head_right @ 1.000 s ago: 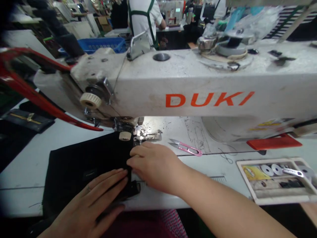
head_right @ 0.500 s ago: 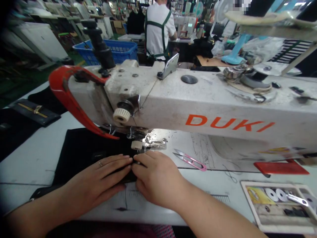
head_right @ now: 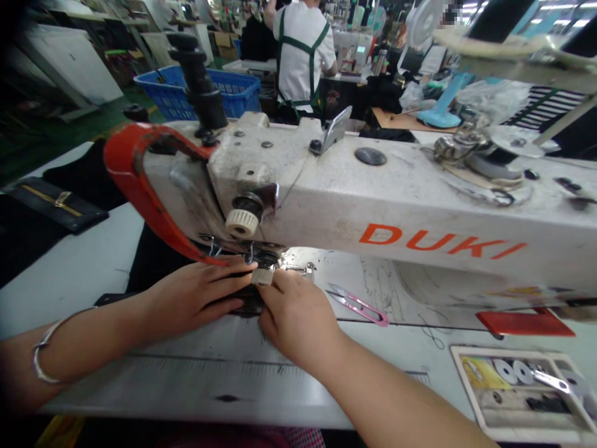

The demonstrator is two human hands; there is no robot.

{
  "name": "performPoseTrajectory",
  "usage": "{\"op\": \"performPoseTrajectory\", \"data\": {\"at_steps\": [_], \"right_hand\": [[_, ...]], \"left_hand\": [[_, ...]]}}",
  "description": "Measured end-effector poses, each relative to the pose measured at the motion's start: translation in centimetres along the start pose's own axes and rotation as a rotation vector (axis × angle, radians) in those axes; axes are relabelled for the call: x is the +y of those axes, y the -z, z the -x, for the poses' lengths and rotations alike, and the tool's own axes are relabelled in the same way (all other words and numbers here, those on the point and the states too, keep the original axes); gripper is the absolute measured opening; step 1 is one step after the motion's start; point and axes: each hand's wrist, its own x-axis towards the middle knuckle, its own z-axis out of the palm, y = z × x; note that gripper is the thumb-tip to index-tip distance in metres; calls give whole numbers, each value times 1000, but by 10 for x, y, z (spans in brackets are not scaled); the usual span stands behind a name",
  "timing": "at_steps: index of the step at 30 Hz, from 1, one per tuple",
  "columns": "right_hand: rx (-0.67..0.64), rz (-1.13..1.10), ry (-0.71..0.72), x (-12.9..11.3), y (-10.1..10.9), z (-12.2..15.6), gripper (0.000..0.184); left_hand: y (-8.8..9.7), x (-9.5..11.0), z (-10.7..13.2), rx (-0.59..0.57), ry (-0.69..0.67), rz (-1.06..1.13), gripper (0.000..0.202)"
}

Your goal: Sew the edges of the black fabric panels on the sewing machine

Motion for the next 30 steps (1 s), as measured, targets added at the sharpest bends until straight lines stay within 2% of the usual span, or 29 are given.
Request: {"op": "performPoseTrajectory", "data": {"at_steps": [4, 6, 11, 13, 16, 19, 22, 24, 27, 30], "right_hand": [[24, 27, -23, 3, -4, -3, 42], [38, 8, -24, 4, -4, -2, 40], [159, -54, -36, 7, 6, 1, 23], [205, -6, -63, 11, 11, 0, 19], [158, 111, -124, 19, 17, -5, 20], [88, 220, -171, 27, 19, -10, 28], [106, 229, -169, 29, 17, -10, 33], [154, 137, -93, 25, 14, -8, 29], [171, -31, 75, 16, 6, -5, 11], [126, -91, 82, 9, 0, -3, 13]], "left_hand": [[-2, -6, -6, -44, 33, 32, 37], [-3, -7, -6, -28, 20, 31, 37], [-2, -27, 3, 26, -34, 43, 34], [-1, -40, 7, 39, -3, 116, 30], [-1, -50, 10, 70, 75, 231, 25], [-3, -41, 8, 119, 148, 288, 19], [-6, -18, 2, 168, 207, 292, 16], [-8, -4, -2, 201, 238, 280, 17], [-9, 7, -5, 234, 271, 275, 17], [-9, 9, -5, 245, 293, 285, 17]]}}
